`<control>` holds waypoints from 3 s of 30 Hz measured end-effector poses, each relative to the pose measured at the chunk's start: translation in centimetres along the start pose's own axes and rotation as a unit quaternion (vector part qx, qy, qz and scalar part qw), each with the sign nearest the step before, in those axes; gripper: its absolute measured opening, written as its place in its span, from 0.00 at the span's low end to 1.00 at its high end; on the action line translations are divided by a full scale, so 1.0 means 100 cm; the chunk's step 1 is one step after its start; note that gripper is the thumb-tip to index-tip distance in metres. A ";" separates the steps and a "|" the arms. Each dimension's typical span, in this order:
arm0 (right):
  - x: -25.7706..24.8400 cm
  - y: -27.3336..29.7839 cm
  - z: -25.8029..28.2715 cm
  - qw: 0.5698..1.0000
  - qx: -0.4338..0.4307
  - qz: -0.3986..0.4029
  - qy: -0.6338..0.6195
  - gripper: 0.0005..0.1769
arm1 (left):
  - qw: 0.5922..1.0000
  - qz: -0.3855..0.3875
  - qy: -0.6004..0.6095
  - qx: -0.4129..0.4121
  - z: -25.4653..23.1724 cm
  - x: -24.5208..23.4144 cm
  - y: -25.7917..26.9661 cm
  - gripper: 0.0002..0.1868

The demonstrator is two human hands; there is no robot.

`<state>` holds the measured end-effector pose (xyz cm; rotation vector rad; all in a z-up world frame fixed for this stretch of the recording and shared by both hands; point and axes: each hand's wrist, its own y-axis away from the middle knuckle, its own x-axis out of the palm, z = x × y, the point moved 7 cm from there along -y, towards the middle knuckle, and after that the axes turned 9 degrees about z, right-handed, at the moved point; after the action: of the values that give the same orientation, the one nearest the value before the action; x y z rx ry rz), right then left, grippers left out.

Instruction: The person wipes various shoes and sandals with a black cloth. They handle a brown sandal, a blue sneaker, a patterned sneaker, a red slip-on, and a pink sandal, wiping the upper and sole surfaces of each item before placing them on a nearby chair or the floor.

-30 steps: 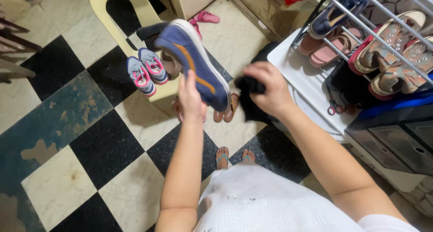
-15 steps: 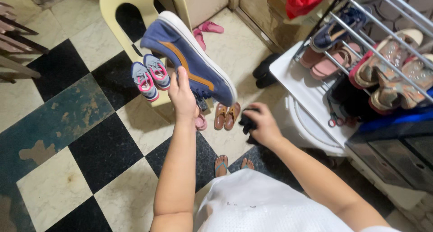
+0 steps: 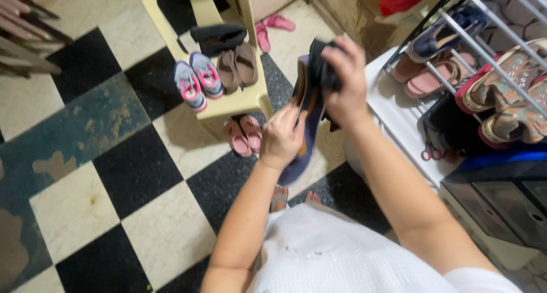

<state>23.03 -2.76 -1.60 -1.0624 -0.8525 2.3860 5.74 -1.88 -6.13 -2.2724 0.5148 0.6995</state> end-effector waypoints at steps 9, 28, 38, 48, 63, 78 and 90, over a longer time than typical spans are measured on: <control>-0.001 0.029 -0.043 0.996 0.013 0.077 0.037 0.30 | 0.999 0.027 -0.031 -0.013 0.022 0.003 0.000 0.08; 0.178 0.199 -0.241 0.788 0.563 0.242 -0.062 0.31 | 0.879 0.404 -0.092 -0.236 0.372 0.094 0.040 0.11; 0.232 0.215 -0.216 0.768 0.560 0.311 -0.006 0.29 | 0.769 0.536 -0.287 -0.198 0.506 0.177 0.013 0.22; 0.217 0.230 -0.211 0.756 0.588 0.285 0.035 0.31 | 0.796 0.459 -0.311 -0.244 0.572 0.180 0.035 0.19; 0.069 0.232 -0.201 0.683 0.625 -0.276 -0.258 0.24 | 0.812 0.521 -0.160 -0.209 0.374 0.235 -0.093 0.41; -0.147 0.246 -0.188 0.829 0.545 -0.081 0.094 0.11 | 0.932 0.342 0.029 0.116 0.017 0.440 -0.220 0.41; -0.193 0.265 -0.209 0.829 0.542 -0.120 0.063 0.28 | 0.931 0.364 -0.019 0.006 0.024 0.498 -0.263 0.20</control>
<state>48.62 -25.46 -20.08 -0.5471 0.4287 2.0020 57.61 9.76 -24.78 -2.0219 1.3700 1.0789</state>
